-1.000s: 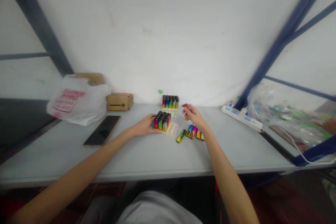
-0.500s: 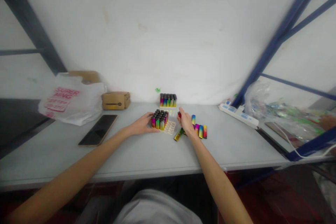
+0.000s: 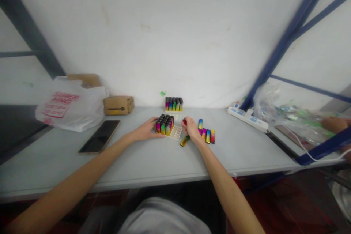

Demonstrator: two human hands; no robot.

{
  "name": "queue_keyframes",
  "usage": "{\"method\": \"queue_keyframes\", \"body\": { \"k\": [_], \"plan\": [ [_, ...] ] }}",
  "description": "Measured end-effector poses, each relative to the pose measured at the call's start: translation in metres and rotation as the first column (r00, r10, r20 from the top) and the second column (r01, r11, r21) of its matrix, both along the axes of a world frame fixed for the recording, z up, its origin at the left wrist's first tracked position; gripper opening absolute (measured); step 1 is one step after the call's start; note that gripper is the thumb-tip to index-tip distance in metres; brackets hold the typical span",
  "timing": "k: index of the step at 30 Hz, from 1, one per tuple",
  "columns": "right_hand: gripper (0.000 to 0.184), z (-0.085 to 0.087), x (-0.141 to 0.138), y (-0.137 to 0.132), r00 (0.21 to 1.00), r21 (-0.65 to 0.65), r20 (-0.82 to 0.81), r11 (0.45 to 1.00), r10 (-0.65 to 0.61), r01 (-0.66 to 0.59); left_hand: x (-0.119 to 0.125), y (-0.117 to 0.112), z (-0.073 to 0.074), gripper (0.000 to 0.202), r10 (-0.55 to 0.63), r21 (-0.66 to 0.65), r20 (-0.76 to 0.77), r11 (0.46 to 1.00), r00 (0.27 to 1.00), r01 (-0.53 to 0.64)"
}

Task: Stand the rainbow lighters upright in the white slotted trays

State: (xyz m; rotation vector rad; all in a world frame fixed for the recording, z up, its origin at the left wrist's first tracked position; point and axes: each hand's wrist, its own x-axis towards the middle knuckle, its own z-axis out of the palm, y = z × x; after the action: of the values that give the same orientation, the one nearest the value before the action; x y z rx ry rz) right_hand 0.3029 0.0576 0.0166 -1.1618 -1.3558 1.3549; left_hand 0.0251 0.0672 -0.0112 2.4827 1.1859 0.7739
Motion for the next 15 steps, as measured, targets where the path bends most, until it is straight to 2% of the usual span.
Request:
{"method": "queue_keyframes", "body": {
  "k": [5, 10, 15],
  "plan": [
    [0.057, 0.003, -0.0003, -0.0004, 0.999, 0.012, -0.03, 1.0, 0.011, -0.011, -0.0003, -0.0003, 0.0002, 0.085, 0.01, -0.005, -0.002, 1.0, 1.0, -0.01],
    [0.061, 0.0034, -0.0007, 0.0028, 0.998, 0.184, -0.064, 0.983, -0.004, 0.016, 0.0001, 0.0038, 0.0002, 0.085, 0.0, -0.035, 0.008, 0.999, 1.0, 0.001],
    [0.056, -0.0014, -0.0004, 0.007, 0.999, 0.356, -0.019, 0.933, -0.044, 0.048, -0.0004, 0.0074, -0.0003, 0.084, -0.009, -0.049, 0.017, 0.999, 1.0, 0.009]
  ]
}}
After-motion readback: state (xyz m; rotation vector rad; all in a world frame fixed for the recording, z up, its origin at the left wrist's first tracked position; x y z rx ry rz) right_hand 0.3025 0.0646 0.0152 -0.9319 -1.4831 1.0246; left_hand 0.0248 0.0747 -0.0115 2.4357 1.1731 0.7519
